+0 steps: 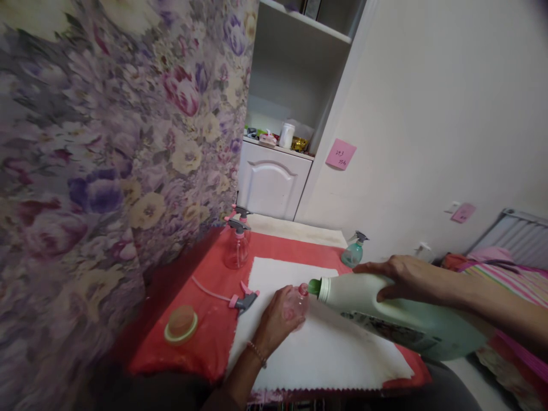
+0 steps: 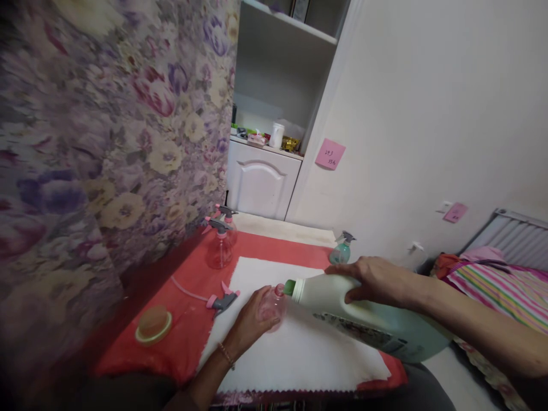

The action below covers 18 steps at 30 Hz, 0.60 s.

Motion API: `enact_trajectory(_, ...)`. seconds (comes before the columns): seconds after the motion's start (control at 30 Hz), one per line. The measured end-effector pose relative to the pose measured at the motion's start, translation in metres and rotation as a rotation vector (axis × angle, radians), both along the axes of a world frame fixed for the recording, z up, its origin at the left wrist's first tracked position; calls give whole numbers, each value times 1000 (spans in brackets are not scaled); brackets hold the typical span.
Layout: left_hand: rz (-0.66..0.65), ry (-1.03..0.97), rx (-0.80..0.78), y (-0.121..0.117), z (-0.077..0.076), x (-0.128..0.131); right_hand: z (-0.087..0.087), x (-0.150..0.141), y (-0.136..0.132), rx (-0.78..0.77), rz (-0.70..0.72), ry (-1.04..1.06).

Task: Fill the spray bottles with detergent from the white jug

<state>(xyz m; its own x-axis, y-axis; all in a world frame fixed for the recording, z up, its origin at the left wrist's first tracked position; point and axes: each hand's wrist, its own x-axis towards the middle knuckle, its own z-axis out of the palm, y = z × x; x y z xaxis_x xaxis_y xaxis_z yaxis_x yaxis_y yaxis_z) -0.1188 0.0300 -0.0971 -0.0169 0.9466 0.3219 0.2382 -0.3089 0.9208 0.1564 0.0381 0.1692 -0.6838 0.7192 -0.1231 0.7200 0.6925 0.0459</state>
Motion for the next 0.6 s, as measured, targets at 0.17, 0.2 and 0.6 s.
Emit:
enact_trajectory(0.17,-10,-7,-11,-1,1,0,1,0,-1,-5,2,-2)
enact_trajectory(0.2,-9,-10,-16,-2,2,0,1,0,-1,-4,1,-2)
enact_trajectory(0.6,-7,46,-8,-4,9,0,2,-3,-1,-47,-33,-3)
